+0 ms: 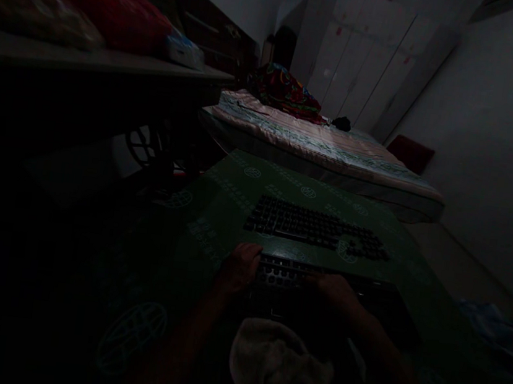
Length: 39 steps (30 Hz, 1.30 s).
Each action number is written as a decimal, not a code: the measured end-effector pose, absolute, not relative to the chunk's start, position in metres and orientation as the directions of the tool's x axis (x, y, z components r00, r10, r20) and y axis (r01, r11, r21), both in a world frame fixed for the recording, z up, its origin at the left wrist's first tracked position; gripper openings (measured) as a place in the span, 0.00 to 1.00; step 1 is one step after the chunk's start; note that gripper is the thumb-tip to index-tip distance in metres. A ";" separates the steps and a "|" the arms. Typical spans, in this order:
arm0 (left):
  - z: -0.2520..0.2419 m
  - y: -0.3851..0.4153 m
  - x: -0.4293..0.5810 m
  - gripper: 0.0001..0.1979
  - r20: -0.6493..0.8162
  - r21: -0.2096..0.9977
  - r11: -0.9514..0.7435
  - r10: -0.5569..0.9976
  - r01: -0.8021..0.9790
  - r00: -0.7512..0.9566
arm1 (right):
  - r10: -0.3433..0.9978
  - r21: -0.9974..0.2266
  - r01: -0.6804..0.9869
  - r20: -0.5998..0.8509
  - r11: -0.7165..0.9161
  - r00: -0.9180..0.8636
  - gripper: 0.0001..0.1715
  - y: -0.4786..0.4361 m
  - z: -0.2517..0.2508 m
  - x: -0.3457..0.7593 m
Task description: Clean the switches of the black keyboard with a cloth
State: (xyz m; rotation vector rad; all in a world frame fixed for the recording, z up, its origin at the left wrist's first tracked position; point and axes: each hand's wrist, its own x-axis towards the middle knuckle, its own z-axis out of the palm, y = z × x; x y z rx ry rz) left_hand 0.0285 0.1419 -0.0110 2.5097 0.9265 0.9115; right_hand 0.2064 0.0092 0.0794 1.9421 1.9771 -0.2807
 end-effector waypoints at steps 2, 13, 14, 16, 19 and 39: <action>-0.010 0.142 0.029 0.12 0.447 0.493 -0.732 0.677 0.470 0.585 | 0.933 0.101 0.992 -0.357 0.076 -0.035 0.16 0.014 0.079 0.200; -0.009 0.141 0.029 0.12 0.414 0.531 -0.705 0.700 0.470 0.582 | 0.949 0.096 0.983 -0.292 0.157 -0.123 0.15 0.030 0.077 0.181; -0.009 0.141 0.029 0.12 0.407 0.534 -0.699 0.706 0.476 0.580 | 0.948 0.096 0.983 -0.293 0.158 -0.123 0.15 0.031 0.077 0.180; -0.009 0.141 0.029 0.13 0.395 0.541 -0.688 0.716 0.484 0.576 | 0.946 0.087 0.980 -0.288 0.177 -0.146 0.15 0.036 0.077 0.173; -0.008 0.140 0.028 0.14 0.382 0.563 -0.674 0.725 0.478 0.574 | 0.943 0.060 0.972 -0.266 0.225 -0.202 0.16 0.043 0.076 0.163; -0.003 0.140 0.027 0.17 0.244 0.726 -0.509 0.820 0.463 0.517 | 0.949 0.038 0.977 -0.246 0.212 -0.197 0.15 0.051 0.075 0.148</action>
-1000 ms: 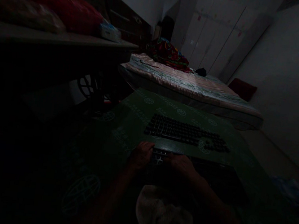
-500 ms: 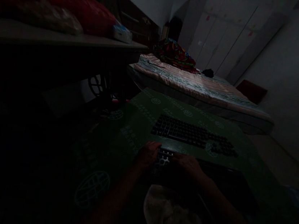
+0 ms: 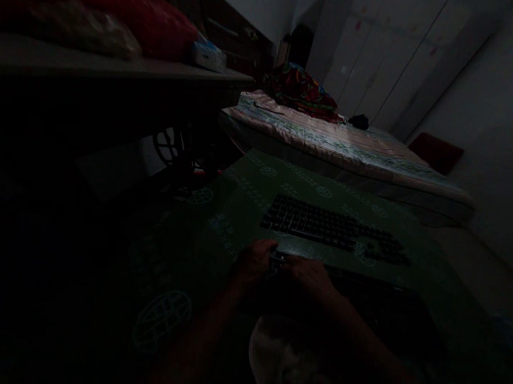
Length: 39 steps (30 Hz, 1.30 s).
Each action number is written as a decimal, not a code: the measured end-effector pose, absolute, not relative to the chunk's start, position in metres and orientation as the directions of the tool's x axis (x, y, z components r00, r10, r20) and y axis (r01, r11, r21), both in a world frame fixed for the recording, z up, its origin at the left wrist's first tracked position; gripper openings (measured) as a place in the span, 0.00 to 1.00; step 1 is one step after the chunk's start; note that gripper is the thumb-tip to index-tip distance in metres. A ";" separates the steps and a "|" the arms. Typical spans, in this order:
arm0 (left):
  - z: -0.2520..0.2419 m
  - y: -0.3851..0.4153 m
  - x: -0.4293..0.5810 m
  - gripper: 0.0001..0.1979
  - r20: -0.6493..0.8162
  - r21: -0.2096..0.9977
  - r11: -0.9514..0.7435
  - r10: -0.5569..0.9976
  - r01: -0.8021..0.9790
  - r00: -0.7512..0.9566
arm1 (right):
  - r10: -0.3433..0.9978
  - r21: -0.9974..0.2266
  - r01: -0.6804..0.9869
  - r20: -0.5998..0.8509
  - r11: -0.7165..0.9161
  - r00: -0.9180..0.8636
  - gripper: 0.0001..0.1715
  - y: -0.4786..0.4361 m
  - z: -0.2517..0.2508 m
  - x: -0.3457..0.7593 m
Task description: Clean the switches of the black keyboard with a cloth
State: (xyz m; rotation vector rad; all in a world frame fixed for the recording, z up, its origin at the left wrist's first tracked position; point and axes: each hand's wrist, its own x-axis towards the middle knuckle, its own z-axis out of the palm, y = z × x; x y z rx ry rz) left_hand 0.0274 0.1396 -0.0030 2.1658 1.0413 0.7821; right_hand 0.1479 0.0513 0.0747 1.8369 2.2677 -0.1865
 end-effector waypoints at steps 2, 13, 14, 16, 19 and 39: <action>-0.002 0.140 0.027 0.17 0.221 0.750 -0.474 0.837 0.461 0.501 | 0.944 0.023 0.969 -0.228 0.248 -0.236 0.16 0.053 0.075 0.143; 0.005 0.137 0.026 0.17 0.197 0.811 -0.398 0.875 0.428 0.441 | 0.955 0.036 0.977 -0.224 0.208 -0.195 0.16 0.056 0.078 0.150; 0.005 0.138 0.026 0.17 0.191 0.818 -0.387 0.881 0.425 0.434 | 0.955 0.036 0.976 -0.217 0.215 -0.202 0.16 0.059 0.077 0.149; 0.005 0.139 0.026 0.18 0.186 0.828 -0.372 0.888 0.419 0.421 | 0.952 0.038 0.974 -0.223 0.222 -0.209 0.16 0.063 0.076 0.149; 0.004 0.140 0.027 0.18 0.187 0.827 -0.369 0.892 0.424 0.413 | 0.949 0.050 0.979 -0.261 0.199 -0.179 0.17 0.065 0.078 0.153; 0.004 0.142 0.026 0.17 0.221 0.814 -0.410 0.873 0.411 0.434 | 0.942 0.055 0.963 -0.231 0.263 -0.244 0.17 0.065 0.082 0.160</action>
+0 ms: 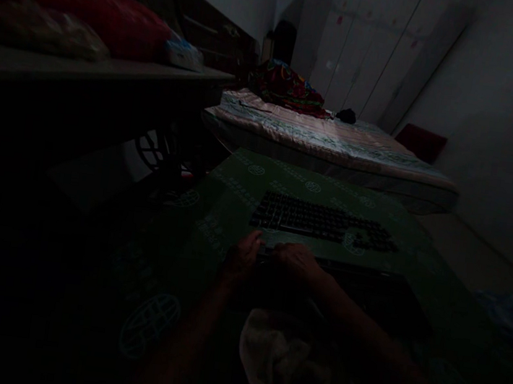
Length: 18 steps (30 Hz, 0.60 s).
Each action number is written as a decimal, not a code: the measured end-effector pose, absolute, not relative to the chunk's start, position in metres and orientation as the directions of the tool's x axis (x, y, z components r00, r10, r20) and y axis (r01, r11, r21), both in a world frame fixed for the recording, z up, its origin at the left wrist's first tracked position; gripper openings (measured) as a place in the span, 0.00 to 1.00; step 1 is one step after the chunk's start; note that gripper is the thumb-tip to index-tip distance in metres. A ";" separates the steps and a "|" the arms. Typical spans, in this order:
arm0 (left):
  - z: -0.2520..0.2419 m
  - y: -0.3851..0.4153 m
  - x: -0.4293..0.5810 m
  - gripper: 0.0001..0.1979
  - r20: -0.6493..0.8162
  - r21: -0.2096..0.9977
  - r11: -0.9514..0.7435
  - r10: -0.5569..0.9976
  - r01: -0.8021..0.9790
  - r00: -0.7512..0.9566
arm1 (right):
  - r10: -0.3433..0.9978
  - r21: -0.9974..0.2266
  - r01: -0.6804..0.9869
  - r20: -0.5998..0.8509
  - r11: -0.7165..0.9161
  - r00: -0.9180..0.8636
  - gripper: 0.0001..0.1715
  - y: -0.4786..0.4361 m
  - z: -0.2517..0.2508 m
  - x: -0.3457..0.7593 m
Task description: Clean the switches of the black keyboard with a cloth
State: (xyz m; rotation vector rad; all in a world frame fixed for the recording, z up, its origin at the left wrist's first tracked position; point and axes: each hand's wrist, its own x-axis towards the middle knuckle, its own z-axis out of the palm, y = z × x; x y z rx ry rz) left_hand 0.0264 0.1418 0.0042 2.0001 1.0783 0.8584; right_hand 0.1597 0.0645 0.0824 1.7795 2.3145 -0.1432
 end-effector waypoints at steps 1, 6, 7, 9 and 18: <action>0.005 0.142 0.026 0.17 0.216 0.815 -0.406 0.875 0.414 0.434 | 0.941 0.047 0.962 -0.225 0.270 -0.253 0.18 0.067 0.082 0.157; 0.006 0.141 0.026 0.17 0.196 0.824 -0.388 0.879 0.413 0.434 | 0.933 0.048 0.955 -0.231 0.292 -0.274 0.17 0.068 0.080 0.161; 0.006 0.141 0.026 0.18 0.199 0.824 -0.391 0.878 0.410 0.436 | 0.933 0.050 0.957 -0.241 0.287 -0.267 0.16 0.067 0.079 0.164; 0.007 0.140 0.026 0.18 0.206 0.823 -0.397 0.875 0.406 0.439 | 0.934 0.046 0.960 -0.246 0.277 -0.258 0.16 0.065 0.079 0.167; 0.005 0.143 0.026 0.18 0.221 0.780 -0.425 0.874 0.460 0.433 | 0.941 -0.002 0.966 -0.227 0.257 -0.250 0.17 0.071 0.080 0.161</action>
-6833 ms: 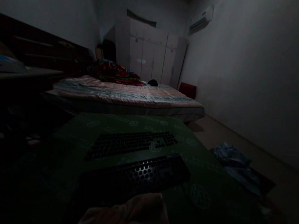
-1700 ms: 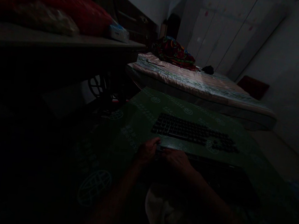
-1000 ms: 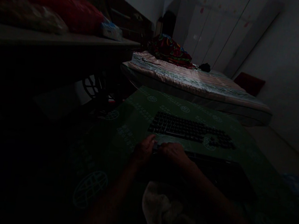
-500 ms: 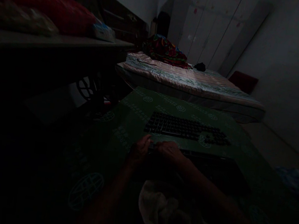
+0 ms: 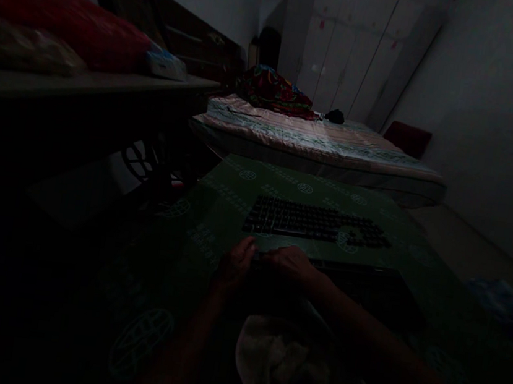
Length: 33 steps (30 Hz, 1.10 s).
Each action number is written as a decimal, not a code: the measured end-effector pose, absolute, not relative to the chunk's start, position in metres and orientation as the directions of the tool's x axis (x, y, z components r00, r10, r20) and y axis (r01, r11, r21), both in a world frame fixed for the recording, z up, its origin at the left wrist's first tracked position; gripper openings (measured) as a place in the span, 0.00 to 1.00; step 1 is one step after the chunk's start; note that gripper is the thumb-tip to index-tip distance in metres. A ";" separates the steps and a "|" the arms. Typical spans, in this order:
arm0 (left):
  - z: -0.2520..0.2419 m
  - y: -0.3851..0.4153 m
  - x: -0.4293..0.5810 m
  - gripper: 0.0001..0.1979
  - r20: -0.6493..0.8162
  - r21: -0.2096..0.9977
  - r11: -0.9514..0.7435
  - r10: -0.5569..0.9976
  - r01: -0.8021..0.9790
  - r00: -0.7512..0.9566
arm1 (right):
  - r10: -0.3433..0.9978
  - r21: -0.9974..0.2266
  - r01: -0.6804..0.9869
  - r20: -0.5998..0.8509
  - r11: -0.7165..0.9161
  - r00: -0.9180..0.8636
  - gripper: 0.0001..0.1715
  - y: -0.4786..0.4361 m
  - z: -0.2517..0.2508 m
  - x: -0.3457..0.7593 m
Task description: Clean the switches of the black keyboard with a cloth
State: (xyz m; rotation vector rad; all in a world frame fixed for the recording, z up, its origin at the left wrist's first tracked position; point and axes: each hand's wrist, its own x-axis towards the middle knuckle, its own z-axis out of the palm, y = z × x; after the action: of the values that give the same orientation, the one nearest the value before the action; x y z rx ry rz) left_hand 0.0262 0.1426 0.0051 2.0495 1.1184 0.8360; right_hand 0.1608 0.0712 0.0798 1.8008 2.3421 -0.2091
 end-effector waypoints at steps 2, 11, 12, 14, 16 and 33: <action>0.005 0.142 0.026 0.17 0.254 0.766 -0.441 0.876 0.467 0.411 | 0.949 -0.032 0.972 -0.211 0.234 -0.235 0.17 0.069 0.081 0.167; 0.054 0.106 0.026 0.17 0.186 0.929 -0.298 0.889 0.220 0.418 | 0.932 -0.777 0.630 0.239 0.013 0.274 0.10 0.034 0.066 0.179; 0.060 0.100 0.027 0.17 0.130 0.964 -0.225 0.868 0.145 0.480 | 0.912 -0.835 0.550 0.243 0.024 0.330 0.10 0.030 0.066 0.177; 0.067 0.091 0.029 0.18 0.055 0.996 -0.087 0.818 0.030 0.573 | 0.883 -0.908 0.419 0.216 0.024 0.417 0.10 0.023 0.069 0.173; 0.069 0.086 0.031 0.20 0.011 1.000 0.003 0.799 -0.022 0.601 | 0.860 -0.951 0.308 0.176 0.023 0.479 0.10 0.016 0.073 0.167; 0.067 0.075 0.035 0.13 -0.056 0.997 0.000 0.729 0.082 0.682 | 0.834 -0.982 -0.190 -0.086 0.023 0.545 0.20 -0.021 0.068 0.144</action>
State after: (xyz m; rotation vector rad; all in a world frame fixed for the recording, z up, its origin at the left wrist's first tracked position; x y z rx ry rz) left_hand 0.0353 0.0750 0.0666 1.5075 0.7016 0.5799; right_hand 0.1441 -0.0215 0.0684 3.5409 1.6892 -2.3665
